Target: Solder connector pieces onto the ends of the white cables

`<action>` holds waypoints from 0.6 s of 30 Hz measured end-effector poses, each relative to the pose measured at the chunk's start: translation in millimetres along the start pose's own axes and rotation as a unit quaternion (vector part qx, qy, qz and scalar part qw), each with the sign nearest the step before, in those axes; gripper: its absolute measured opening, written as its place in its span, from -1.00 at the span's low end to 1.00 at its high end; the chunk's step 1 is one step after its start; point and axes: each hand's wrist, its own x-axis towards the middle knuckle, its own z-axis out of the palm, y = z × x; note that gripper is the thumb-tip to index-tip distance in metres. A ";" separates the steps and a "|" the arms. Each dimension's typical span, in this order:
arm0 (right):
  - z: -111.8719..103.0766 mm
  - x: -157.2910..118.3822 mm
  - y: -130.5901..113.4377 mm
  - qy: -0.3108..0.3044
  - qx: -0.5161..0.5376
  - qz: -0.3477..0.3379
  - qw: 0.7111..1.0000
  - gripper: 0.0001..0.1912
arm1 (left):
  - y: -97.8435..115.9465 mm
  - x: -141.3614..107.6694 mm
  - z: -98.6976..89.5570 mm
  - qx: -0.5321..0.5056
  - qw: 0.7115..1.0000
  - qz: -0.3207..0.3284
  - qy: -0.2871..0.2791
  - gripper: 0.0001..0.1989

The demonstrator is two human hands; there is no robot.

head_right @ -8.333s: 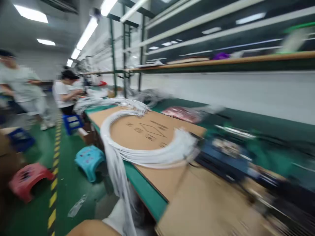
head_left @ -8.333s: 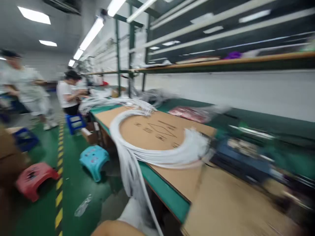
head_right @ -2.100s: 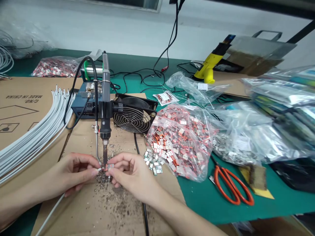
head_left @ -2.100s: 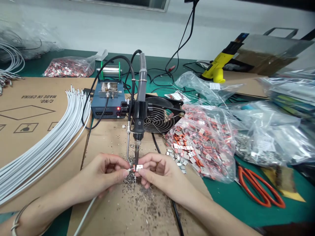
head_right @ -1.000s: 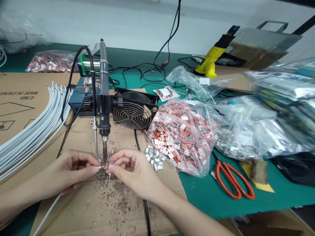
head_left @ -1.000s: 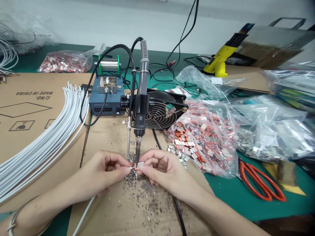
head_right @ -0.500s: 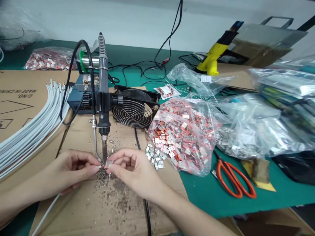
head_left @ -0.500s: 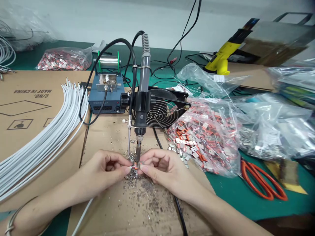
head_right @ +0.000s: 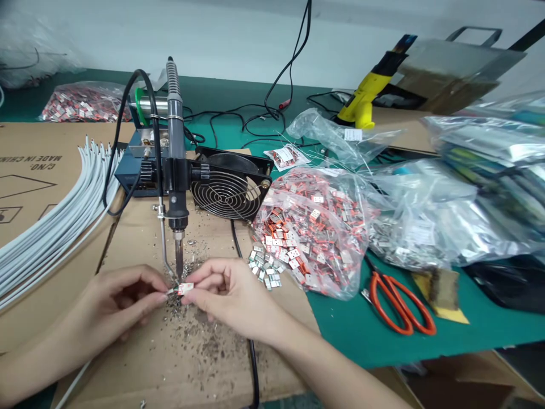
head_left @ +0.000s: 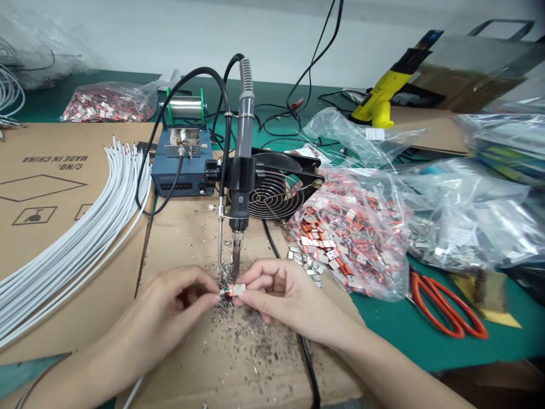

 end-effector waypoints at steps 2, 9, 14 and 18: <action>-0.1 -2.7 -1.0 -0.013 -0.011 0.017 1.000 -0.67 | -5.1 -5.8 3.1 0.075 0.991 0.103 0.032 -0.81; 0.7 -4.4 -0.1 -0.019 -0.003 0.011 1.000 -0.69 | -8.0 -10.1 8.4 0.164 0.953 0.242 0.074 -0.73; -0.4 -3.9 1.1 -0.015 -0.008 0.008 1.000 -0.69 | -8.1 -9.3 9.2 0.164 0.955 0.236 0.071 -0.70; -0.3 -4.3 1.1 -0.017 -0.008 -0.004 1.000 -0.75 | -10.3 -9.4 7.9 0.146 0.952 0.260 0.074 -0.69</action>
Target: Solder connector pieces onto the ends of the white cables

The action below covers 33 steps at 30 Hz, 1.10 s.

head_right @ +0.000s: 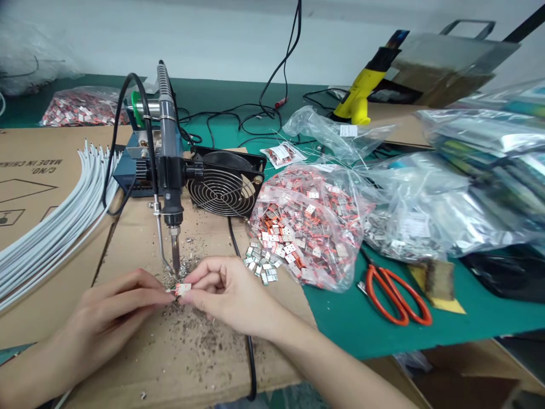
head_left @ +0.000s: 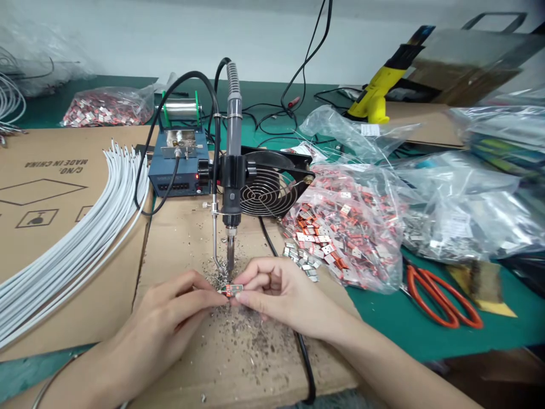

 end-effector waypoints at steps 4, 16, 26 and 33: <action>0.5 0.3 -0.7 0.002 -0.006 -0.009 1.000 -0.84 | -1.6 -2.3 -0.6 -0.015 1.000 0.004 0.002 -0.66; 2.1 5.2 -1.0 0.032 0.004 -0.049 0.998 -0.86 | 3.9 15.6 -3.8 -0.178 0.934 -0.302 -0.065 -0.66; 1.9 5.3 -2.7 0.046 0.041 -0.071 0.996 -0.86 | 6.2 25.4 -4.5 -0.244 0.930 -0.275 0.012 -0.76; -1.8 3.9 -3.3 0.020 0.075 -0.076 0.994 -0.90 | 7.8 24.9 -4.5 -0.238 0.935 -0.260 0.026 -0.76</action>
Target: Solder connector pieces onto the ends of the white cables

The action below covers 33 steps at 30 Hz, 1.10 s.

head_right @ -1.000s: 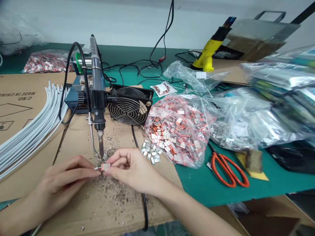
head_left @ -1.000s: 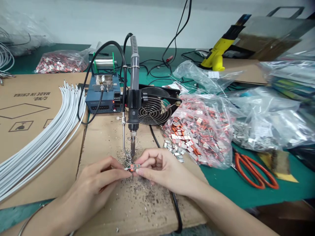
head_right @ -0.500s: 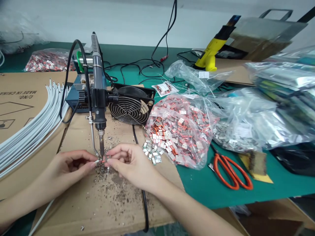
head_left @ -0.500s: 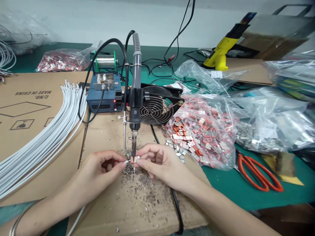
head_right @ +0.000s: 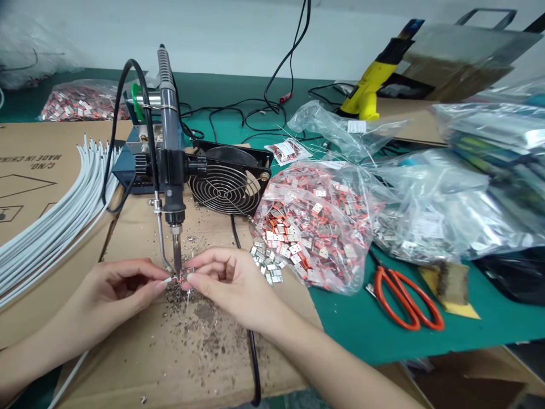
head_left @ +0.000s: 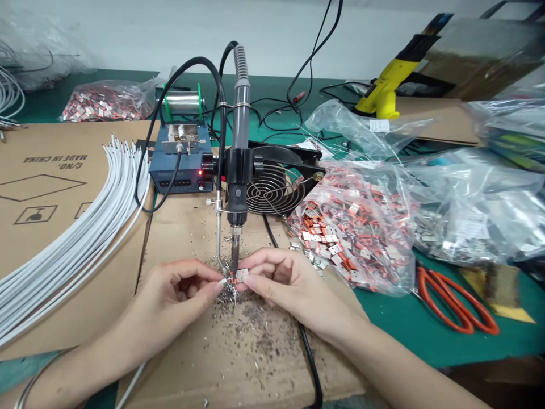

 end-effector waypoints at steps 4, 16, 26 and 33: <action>-1.8 -0.7 1.9 -0.008 0.009 -0.006 1.000 -0.90 | 2.1 2.4 -1.4 -0.017 1.000 0.006 -0.010 -0.81; 1.8 2.9 5.0 0.021 -0.026 -0.013 0.999 -0.90 | 0.0 4.8 -4.2 0.032 0.999 -0.009 -0.021 -0.80; 3.0 1.5 2.8 0.010 -0.043 -0.009 0.999 -0.91 | -3.3 1.6 -3.7 0.025 0.999 -0.018 -0.019 -0.78; -0.8 -1.3 1.8 -0.010 -0.058 0.008 0.998 -0.84 | -1.1 -1.0 -1.9 0.001 1.000 -0.007 -0.022 -0.79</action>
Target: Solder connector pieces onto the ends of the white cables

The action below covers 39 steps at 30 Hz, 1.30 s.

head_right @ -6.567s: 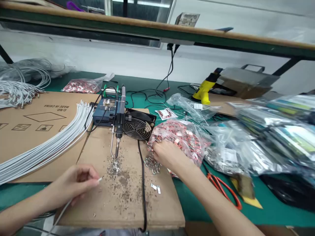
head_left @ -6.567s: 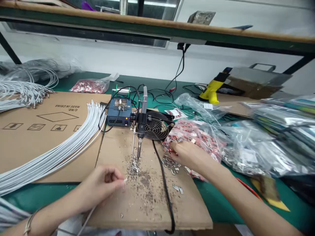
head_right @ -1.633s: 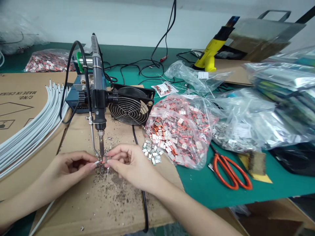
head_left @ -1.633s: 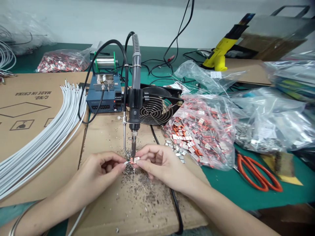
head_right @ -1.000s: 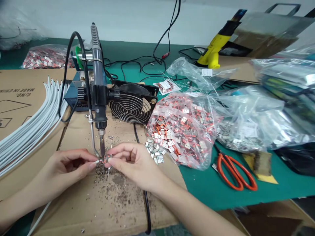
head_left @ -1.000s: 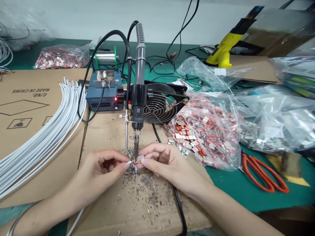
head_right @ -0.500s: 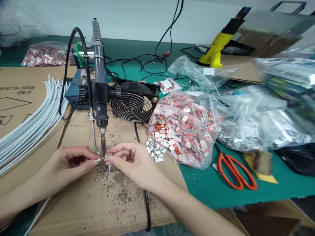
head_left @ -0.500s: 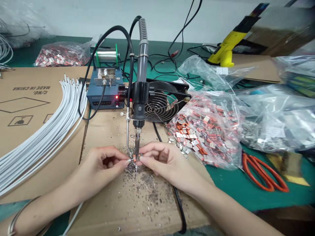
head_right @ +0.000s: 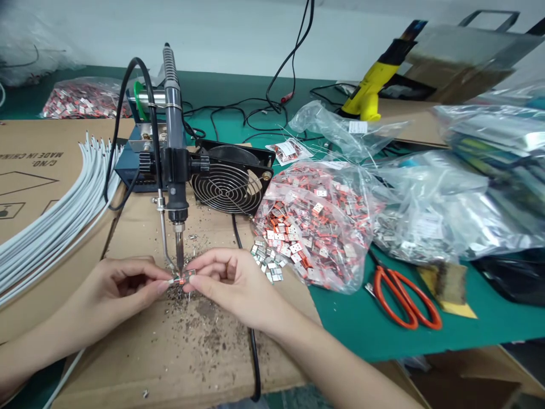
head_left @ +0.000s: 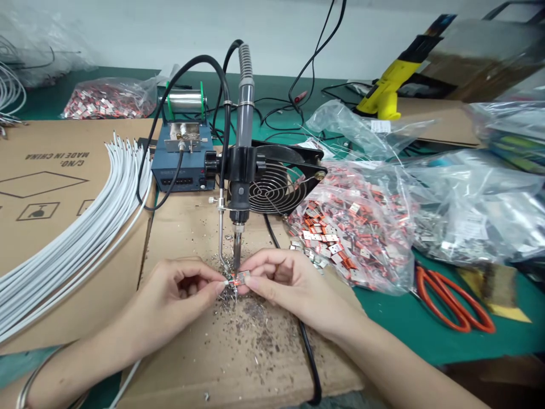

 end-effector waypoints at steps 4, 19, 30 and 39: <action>-1.4 -1.2 -1.9 0.000 0.007 0.011 1.000 -0.81 | 1.4 -2.4 -0.4 -0.004 1.000 -0.001 -0.005 -0.79; 5.5 2.1 -1.2 0.047 -0.014 0.012 0.999 -0.89 | 0.0 1.4 -2.0 0.053 0.998 -0.026 -0.009 -0.74; -1.2 -1.2 -2.5 0.007 0.013 0.018 1.000 -0.83 | 0.6 -0.5 -0.3 0.023 1.000 -0.009 0.003 -0.75; 2.7 0.3 -0.5 0.032 -0.006 0.015 0.999 -0.81 | -0.5 0.8 0.1 0.034 0.999 -0.021 -0.010 -0.75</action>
